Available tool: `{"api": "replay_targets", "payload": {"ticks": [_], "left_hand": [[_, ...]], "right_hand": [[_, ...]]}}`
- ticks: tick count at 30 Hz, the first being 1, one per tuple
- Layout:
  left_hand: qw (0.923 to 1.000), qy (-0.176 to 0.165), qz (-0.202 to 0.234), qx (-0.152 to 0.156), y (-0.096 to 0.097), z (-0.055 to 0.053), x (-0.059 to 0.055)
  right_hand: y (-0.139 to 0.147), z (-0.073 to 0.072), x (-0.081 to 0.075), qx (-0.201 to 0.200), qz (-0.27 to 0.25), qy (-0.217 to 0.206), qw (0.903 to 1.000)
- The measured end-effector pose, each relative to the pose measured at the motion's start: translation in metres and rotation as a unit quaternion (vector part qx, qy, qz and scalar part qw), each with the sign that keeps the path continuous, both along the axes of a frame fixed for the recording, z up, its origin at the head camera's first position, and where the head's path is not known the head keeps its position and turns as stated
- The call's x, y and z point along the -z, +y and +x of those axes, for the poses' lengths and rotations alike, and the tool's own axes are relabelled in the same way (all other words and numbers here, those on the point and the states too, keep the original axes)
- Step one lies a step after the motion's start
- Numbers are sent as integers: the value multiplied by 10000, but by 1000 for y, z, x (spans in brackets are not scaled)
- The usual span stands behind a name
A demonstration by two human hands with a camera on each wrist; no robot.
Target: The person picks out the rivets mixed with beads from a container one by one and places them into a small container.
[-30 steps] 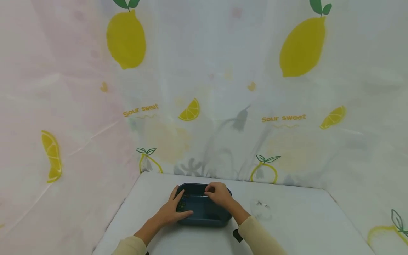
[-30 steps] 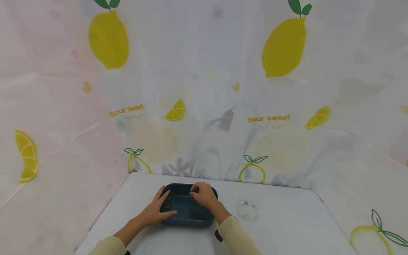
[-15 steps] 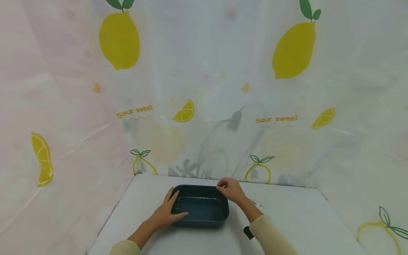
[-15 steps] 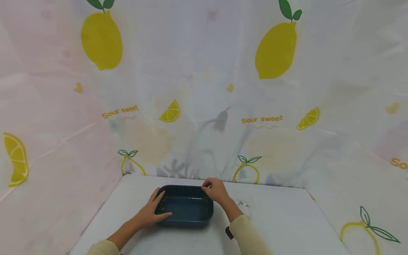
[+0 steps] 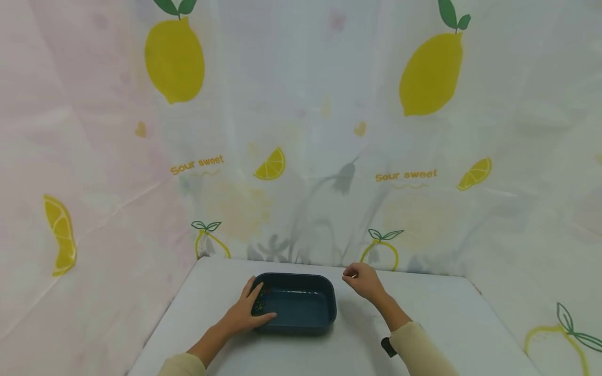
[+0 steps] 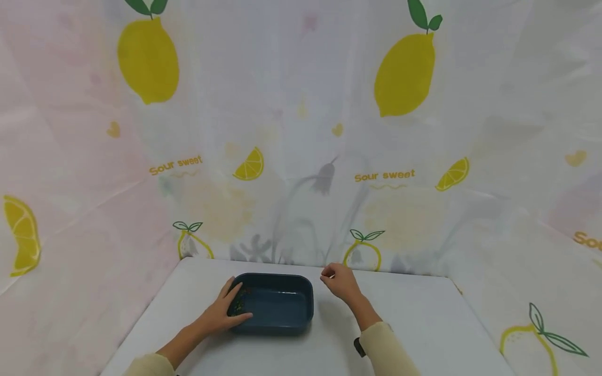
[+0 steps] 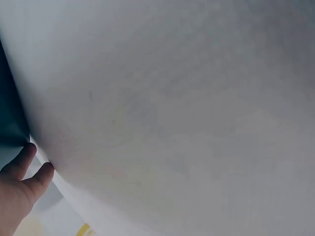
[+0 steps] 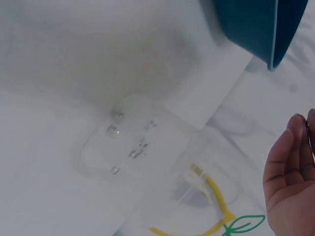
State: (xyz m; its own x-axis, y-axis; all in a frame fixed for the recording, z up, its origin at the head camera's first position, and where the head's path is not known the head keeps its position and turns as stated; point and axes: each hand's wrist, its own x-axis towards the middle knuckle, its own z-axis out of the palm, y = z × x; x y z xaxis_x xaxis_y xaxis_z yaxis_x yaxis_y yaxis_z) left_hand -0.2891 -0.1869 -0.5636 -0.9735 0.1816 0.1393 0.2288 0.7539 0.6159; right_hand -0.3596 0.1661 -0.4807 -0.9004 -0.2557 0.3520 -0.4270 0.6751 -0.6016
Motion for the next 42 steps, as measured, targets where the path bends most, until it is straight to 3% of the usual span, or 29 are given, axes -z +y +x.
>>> {"api": "replay_targets", "payload": {"ticks": [8,27,34,42], "left_hand": [[9998,-172,41,-3,1,3,6],[9998,-148,-113,20,0,-4,0],[9999,-116,-42,-16,1,-5,1],[9999,-113,-53,-64,0,-3,1]], "right_hand": [[22,7,15,368,97,-375,9986],[68,5,9,583,145,-398,9974],[78,10,5,624,-292,-649,9955],[88,16,9,793,-326,-774,9933]]}}
